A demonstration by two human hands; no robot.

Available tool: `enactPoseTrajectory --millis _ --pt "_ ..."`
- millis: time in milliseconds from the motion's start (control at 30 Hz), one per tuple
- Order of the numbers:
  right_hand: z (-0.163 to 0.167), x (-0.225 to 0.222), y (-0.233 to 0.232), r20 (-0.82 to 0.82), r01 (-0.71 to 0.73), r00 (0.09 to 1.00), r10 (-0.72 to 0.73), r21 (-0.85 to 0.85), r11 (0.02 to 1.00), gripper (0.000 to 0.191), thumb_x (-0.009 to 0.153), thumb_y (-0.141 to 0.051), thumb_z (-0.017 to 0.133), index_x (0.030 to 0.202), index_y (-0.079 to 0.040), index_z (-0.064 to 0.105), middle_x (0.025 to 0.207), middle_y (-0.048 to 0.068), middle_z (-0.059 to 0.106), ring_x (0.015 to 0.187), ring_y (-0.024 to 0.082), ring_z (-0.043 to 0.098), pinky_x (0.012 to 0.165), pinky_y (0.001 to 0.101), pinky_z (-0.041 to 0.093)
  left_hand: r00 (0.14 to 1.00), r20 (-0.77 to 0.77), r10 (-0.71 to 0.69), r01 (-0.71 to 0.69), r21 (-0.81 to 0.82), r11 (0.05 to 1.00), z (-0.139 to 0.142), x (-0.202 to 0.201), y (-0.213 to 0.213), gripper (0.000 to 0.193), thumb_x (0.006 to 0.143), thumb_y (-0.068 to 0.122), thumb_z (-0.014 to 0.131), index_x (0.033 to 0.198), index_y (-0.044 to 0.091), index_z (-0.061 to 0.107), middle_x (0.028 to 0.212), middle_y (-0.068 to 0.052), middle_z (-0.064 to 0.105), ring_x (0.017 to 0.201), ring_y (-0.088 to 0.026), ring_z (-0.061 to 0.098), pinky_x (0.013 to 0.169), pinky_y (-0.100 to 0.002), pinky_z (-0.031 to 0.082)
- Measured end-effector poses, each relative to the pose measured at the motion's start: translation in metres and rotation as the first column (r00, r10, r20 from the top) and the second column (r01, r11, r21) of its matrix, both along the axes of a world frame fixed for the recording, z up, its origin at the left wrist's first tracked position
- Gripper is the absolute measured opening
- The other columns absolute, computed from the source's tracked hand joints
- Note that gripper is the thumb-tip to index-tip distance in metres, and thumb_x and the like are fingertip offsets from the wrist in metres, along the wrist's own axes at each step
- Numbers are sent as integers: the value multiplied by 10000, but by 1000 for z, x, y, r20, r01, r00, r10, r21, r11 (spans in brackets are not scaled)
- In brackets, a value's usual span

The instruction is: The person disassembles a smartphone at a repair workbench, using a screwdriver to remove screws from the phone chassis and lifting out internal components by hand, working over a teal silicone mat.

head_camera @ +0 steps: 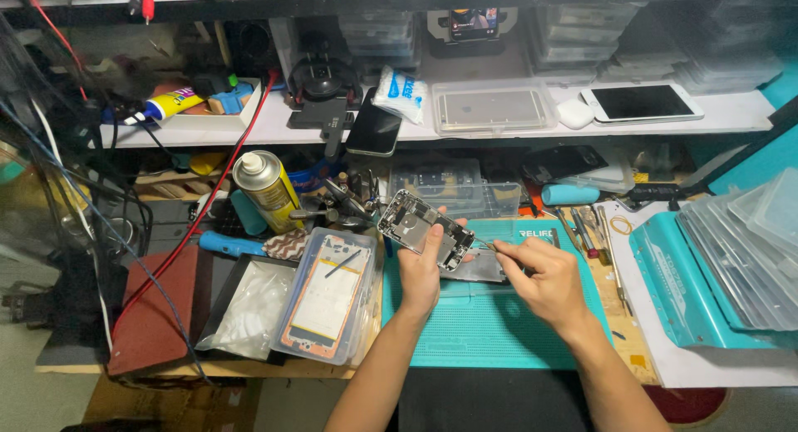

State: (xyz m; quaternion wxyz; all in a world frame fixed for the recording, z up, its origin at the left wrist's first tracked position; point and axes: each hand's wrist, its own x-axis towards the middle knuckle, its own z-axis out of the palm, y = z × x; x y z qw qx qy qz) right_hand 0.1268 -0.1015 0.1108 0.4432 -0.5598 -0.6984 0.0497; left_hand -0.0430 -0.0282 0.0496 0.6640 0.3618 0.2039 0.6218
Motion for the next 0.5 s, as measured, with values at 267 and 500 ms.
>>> enactPoseTrajectory --millis 267,500 --pt "-8 -2 3 0 32 999 -32 -18 999 192 849 -98 754 1032 -51 790 672 55 607 531 138 546 494 312 433 989 -126 82 -62 153 986 -11 4 -3 363 1058 136 568 1345 -85 592 1192 -197 720 933 -222 724 732 -352 655" --pt "-49 18 14 -653 -222 748 -122 -419 880 243 967 -181 688 994 47 768 681 22 671 547 119 563 468 277 429 753 -427 501 -172 606 776 15 -4 -30 238 1008 5 622 1226 -58 692 1154 -188 750 993 -266 765 797 -354 643"
